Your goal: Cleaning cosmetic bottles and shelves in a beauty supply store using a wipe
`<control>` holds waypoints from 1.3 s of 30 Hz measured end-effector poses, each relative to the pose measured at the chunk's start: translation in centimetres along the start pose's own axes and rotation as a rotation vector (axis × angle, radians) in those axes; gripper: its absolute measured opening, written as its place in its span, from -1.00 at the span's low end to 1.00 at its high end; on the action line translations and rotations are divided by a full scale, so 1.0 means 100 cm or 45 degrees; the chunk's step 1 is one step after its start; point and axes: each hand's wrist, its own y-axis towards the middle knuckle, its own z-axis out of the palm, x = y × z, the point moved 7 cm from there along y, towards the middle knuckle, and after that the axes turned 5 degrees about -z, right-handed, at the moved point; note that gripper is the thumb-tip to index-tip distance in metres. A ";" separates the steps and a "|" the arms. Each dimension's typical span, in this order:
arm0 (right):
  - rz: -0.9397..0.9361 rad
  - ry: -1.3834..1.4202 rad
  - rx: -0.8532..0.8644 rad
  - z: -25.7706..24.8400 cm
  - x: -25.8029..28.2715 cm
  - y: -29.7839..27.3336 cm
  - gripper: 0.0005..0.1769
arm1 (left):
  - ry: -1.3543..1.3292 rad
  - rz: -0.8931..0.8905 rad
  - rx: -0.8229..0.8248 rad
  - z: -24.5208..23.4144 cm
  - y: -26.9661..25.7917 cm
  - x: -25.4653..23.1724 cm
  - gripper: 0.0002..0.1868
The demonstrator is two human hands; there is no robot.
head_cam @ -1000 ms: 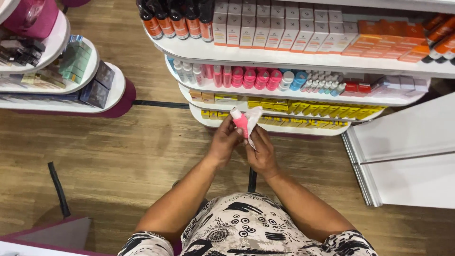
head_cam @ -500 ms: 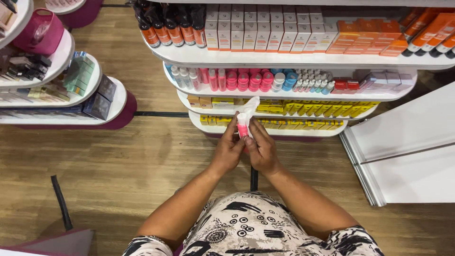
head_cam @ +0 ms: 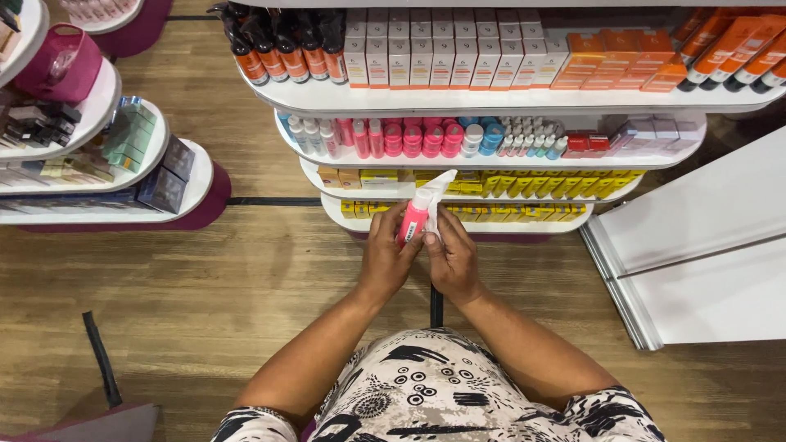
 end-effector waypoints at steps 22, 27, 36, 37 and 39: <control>0.645 1.139 -0.531 -0.015 -0.162 -0.073 -0.51 | -1.055 -0.503 0.411 0.042 -0.010 0.064 -0.65; 0.753 1.157 -0.591 -0.018 -0.127 -0.052 -0.51 | -1.223 -0.615 0.410 0.045 -0.012 0.057 -0.63; 0.836 1.356 -0.428 0.009 -0.108 -0.047 -0.62 | -1.463 -0.720 0.513 0.049 -0.026 0.030 -0.69; 0.835 1.357 -0.430 0.009 -0.103 -0.041 -0.62 | -1.461 -0.720 0.515 0.046 -0.024 0.029 -0.69; 0.842 1.372 -0.395 0.010 -0.088 -0.034 -0.59 | -1.554 -0.909 0.546 0.046 -0.031 0.032 -0.69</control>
